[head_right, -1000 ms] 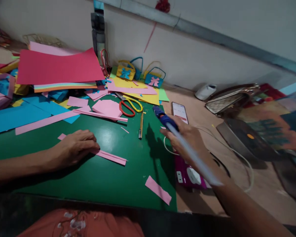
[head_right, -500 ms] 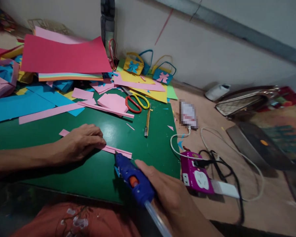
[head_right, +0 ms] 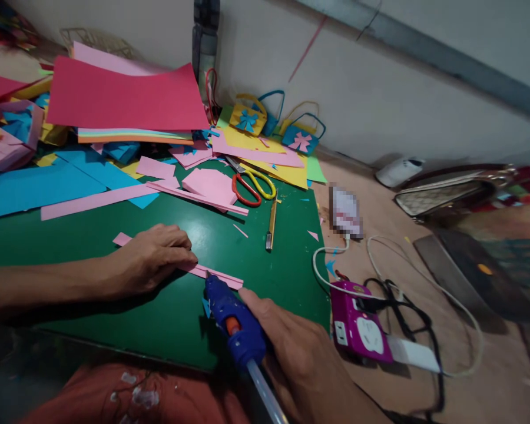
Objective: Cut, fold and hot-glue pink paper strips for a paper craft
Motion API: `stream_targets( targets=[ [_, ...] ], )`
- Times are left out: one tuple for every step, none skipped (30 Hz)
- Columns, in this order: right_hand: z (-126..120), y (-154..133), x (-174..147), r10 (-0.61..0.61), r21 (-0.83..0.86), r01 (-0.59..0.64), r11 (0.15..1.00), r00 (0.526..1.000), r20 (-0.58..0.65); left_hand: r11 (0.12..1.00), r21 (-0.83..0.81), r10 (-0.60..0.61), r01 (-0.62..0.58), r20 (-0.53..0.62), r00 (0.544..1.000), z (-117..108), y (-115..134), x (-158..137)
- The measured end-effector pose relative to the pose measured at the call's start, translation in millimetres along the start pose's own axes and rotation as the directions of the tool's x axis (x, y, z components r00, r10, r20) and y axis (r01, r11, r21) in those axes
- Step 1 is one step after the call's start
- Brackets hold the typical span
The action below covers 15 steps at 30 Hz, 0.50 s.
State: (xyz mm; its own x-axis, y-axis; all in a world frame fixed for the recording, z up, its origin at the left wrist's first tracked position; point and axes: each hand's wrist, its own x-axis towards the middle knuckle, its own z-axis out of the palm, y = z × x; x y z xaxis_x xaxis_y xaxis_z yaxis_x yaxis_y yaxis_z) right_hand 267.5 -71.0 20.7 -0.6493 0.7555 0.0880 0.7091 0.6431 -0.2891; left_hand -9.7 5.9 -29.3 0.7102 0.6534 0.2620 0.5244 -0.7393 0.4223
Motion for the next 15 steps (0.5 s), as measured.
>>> stream_targets(
  targets=[
    [-0.3, 0.1, 0.4, -0.008, 0.0, 0.008, 1.0, 1.0, 0.002, 1.0, -0.001, 0.002, -0.002, -0.001, 1.0, 0.1, 0.0, 0.1],
    [-0.7, 0.2, 0.7, -0.016, 0.002, 0.016, 1.0, 1.0, 0.004, 1.0, -0.002, 0.004, -0.004, -0.004, 1.0, 0.1, 0.0, 0.2],
    [-1.0, 0.2, 0.9, -0.025, 0.003, 0.025, 1.0, 1.0, 0.011, 1.0, -0.002, 0.004, -0.004, -0.005, 1.0, 0.2, -0.1, 0.2],
    [-1.3, 0.3, 1.1, -0.029, 0.003, 0.029, 1.0, 0.999, 0.013, 1.0, -0.003, 0.005, -0.005, -0.005, 1.0, 0.3, -0.1, 0.1],
    [-1.6, 0.4, 1.2, -0.029, 0.001, 0.029, 1.0, 0.999, 0.017, 1.0, -0.003, 0.004, -0.004, -0.003, 1.0, 0.4, -0.2, 0.1],
    [-1.7, 0.5, 1.3, -0.028, -0.004, 0.028, 1.0, 0.999, 0.02, 1.0, -0.003, 0.005, -0.005, 0.0, 1.0, 0.5, -0.2, -0.1],
    [-1.6, 0.7, 1.5, -0.025, -0.011, 0.026, 1.0, 0.999, 0.022, 1.0, -0.001, 0.004, -0.004, 0.002, 1.0, 0.6, -0.3, -0.1],
    [-1.4, 0.8, 1.7, -0.024, -0.017, 0.025, 1.0, 1.0, 0.02, 1.0, 0.003, 0.004, -0.004, 0.003, 1.0, 0.7, -0.3, -0.2],
    [-1.0, 0.9, 2.0, -0.025, -0.022, 0.026, 0.999, 1.0, 0.016, 1.0, 0.007, 0.004, -0.004, 0.005, 1.0, 0.8, -0.3, -0.2],
    [-0.5, 0.9, 2.5, -0.028, -0.025, 0.028, 0.999, 1.0, 0.008, 1.0, 0.012, 0.004, -0.004, 0.006, 1.0, 1.0, -0.3, -0.2],
    [0.3, 0.8, 3.1, -0.033, -0.026, 0.033, 0.999, 0.999, 0.0, 1.0, 0.017, 0.004, -0.004, 0.009, 1.0, 1.1, -0.3, -0.1],
    [1.2, 0.6, 3.9, -0.038, -0.025, 0.037, 0.999, 0.999, -0.015, 1.0, 0.019, 0.003, -0.004, 0.011, 1.0, 1.1, -0.3, 0.0],
    [2.1, 0.3, 4.8, -0.042, -0.026, 0.041, 0.999, 0.999, -0.021, 1.0, 0.021, 0.002, -0.002, 0.014, 1.0, 1.2, -0.2, 0.2],
    [3.1, -0.1, 5.8, -0.043, -0.027, 0.043, 0.999, 0.999, -0.027, 1.0, 0.021, -0.001, 0.001, 0.014, 1.0, 1.3, -0.1, 0.3],
    [3.9, -0.5, 6.8, -0.042, -0.03, 0.041, 0.999, 0.999, -0.027, 1.0, 0.018, -0.005, 0.004, 0.014, 1.0, 1.4, -0.1, 0.3]
  ],
)
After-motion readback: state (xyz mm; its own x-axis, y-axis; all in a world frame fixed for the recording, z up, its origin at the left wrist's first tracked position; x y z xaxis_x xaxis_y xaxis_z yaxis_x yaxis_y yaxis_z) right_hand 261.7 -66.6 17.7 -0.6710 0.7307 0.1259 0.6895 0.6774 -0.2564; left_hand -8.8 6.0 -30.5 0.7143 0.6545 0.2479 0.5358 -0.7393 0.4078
